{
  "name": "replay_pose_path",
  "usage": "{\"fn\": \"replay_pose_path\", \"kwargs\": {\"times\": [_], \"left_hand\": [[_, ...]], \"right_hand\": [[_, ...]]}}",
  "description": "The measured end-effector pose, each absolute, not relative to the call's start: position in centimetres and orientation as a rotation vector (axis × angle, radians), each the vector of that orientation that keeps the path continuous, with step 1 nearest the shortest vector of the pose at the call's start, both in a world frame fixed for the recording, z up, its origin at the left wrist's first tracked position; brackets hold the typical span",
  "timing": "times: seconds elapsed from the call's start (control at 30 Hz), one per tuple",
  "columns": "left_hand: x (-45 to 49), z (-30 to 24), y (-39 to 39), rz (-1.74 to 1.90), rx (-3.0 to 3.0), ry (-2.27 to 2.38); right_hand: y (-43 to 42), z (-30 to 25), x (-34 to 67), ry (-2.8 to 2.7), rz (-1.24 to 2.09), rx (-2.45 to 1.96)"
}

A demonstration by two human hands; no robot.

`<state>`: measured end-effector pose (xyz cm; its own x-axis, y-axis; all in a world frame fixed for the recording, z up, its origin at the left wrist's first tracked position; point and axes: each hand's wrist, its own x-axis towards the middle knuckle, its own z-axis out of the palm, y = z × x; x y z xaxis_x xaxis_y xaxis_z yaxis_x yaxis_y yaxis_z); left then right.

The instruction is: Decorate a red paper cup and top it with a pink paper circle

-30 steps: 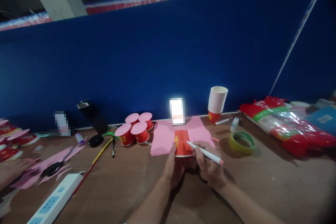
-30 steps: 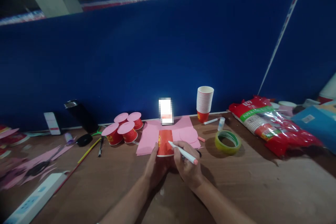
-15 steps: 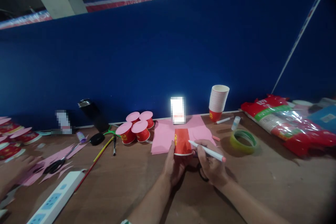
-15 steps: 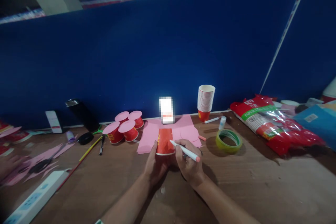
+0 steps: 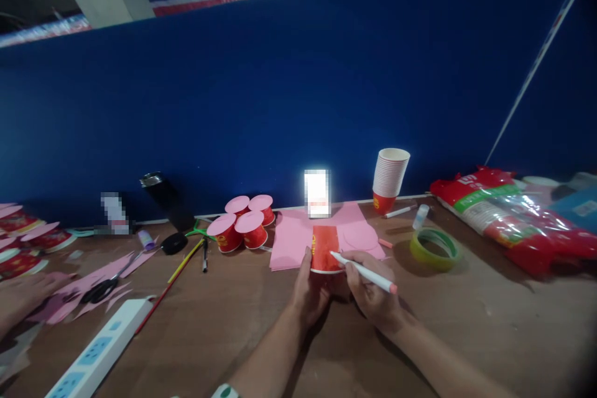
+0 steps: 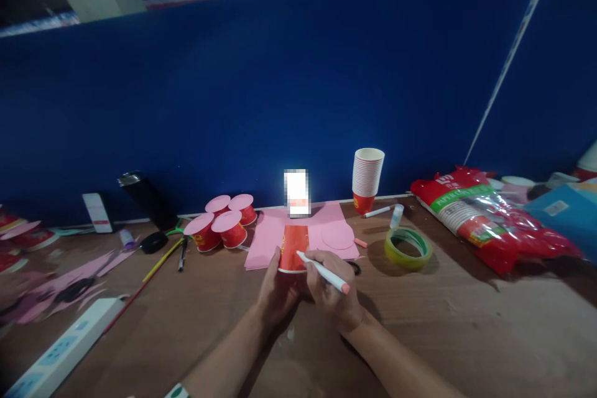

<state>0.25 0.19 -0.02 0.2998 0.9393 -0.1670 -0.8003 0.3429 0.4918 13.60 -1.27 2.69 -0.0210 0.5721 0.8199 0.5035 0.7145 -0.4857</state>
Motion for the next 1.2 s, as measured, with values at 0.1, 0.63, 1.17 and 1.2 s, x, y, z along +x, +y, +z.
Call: {"fn": "replay_pose_path", "kwargs": {"times": [0.1, 0.63, 1.17, 1.2], "left_hand": [[0.27, 0.06, 0.14, 1.190, 0.373, 0.450], [0.27, 0.25, 0.00, 1.172, 0.393, 0.421], [0.33, 0.24, 0.06, 1.188, 0.412, 0.453], [0.33, 0.26, 0.06, 1.183, 0.414, 0.443]], "right_hand": [[-1.09, 2.54, 13.57, -1.650, 0.062, -0.885], [-1.02, 2.66, 13.56, -1.670, 0.055, -0.892], [-1.29, 2.50, 13.51, -1.682, 0.089, -0.868], [-1.20, 2.43, 13.57, -1.672, 0.086, -0.876]]}}
